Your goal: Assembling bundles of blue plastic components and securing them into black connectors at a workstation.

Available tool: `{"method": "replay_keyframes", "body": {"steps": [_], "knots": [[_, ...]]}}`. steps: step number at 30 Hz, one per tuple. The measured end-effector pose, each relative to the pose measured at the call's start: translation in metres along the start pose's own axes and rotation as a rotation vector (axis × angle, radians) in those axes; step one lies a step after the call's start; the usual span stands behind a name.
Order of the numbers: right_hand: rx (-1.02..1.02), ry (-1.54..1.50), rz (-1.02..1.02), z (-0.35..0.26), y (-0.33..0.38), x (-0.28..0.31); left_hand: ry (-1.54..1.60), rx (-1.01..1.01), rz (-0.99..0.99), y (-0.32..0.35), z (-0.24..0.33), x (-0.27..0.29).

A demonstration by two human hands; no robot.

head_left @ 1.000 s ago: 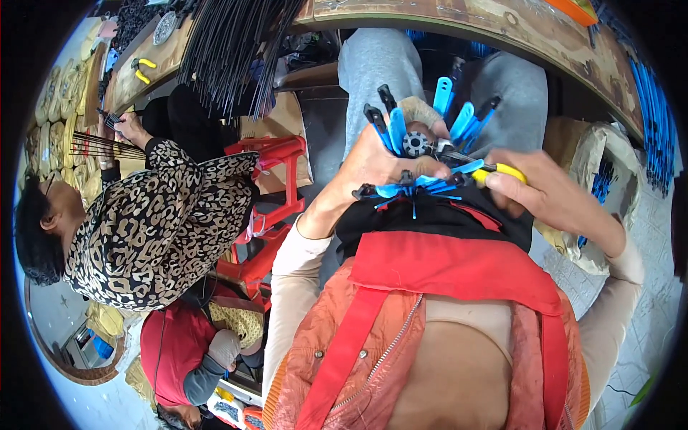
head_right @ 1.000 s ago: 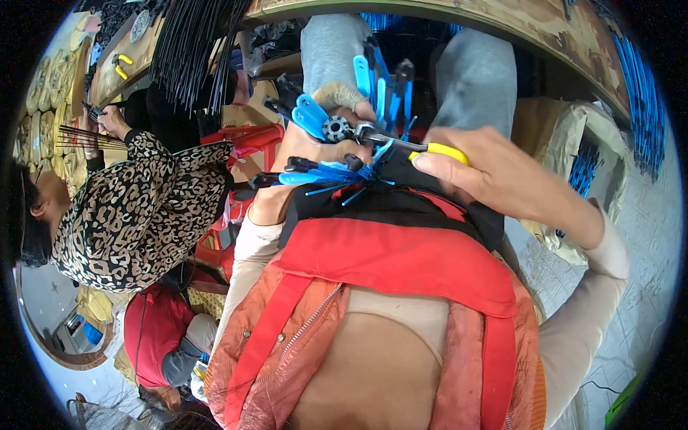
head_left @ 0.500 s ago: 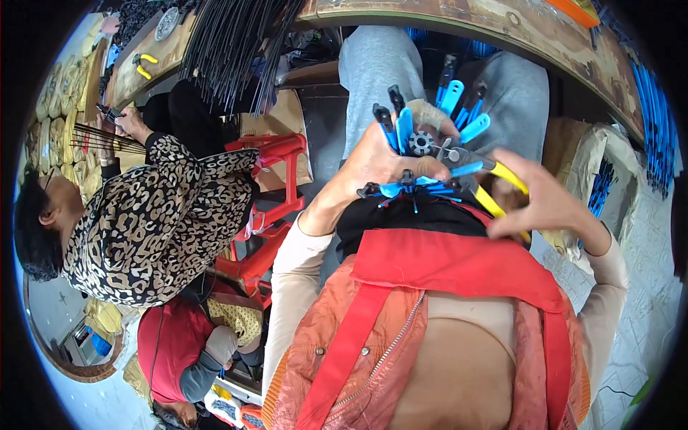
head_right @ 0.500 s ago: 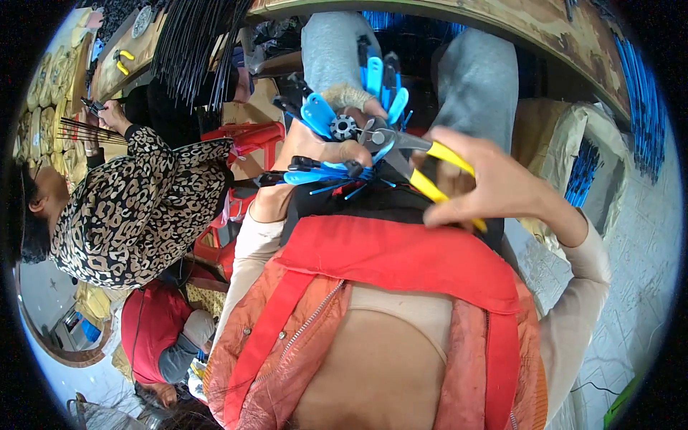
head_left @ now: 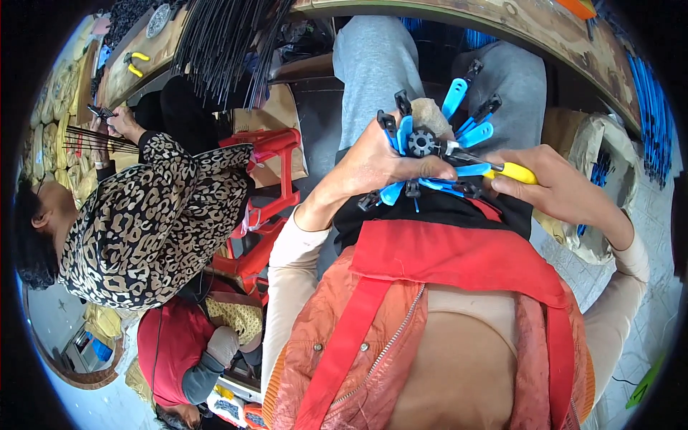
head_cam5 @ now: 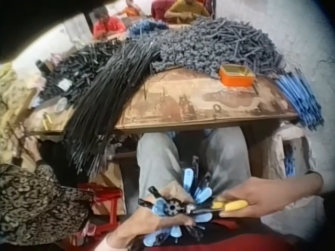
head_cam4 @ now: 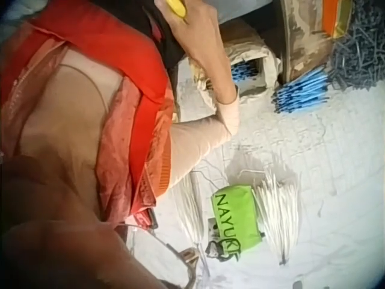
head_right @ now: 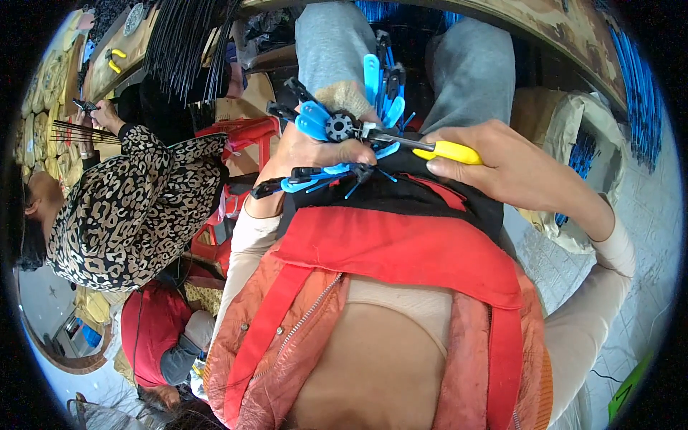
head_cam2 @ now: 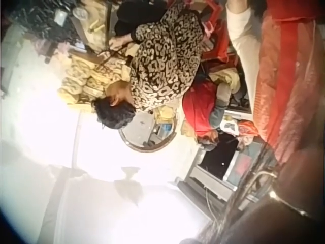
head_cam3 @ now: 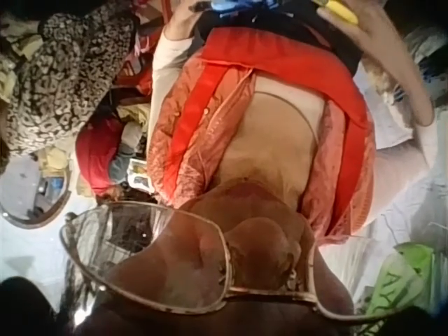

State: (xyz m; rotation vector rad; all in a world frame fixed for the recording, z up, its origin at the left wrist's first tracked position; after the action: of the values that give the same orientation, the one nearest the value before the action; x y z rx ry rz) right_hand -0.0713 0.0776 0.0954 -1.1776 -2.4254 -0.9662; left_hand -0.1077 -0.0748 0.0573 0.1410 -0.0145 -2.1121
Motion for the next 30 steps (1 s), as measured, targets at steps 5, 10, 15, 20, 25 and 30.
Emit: {"method": "replay_keyframes", "body": {"steps": [5,10,15,20,25,30], "knots": [[-0.084,-0.045,-0.15,-0.004,0.002,-0.005,0.009,0.056,-0.002,0.005,-0.005,0.002],[-0.076,-0.085,-0.17,0.0,0.001,-0.006,0.023,-0.036,-0.004,0.001,-0.006,0.003],[-0.161,-0.226,-0.069,0.011,-0.01,-0.028,0.007,-0.082,0.032,-0.004,-0.003,0.008],[-0.341,-0.259,-0.231,0.019,0.005,-0.028,-0.015,0.048,-0.105,0.004,-0.002,-0.003],[-0.542,-0.275,-0.411,0.01,0.024,-0.018,0.012,0.116,-0.184,0.006,-0.002,-0.014],[-0.301,0.216,-0.128,-0.011,0.008,0.009,0.039,0.162,-0.177,0.005,-0.014,-0.014]]}}
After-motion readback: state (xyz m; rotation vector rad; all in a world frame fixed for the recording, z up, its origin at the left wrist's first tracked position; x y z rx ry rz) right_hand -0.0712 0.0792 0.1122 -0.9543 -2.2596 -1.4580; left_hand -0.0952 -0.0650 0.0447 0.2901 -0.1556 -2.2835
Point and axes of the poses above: each hand's wrist, its own y-axis away from the middle knuckle, its own x-axis out of the back of the hand, z = x × y, the point moved 9 cm from there along -y, towards the middle knuckle, and after that the axes turned 11 degrees about z, right-handed, at the moved point
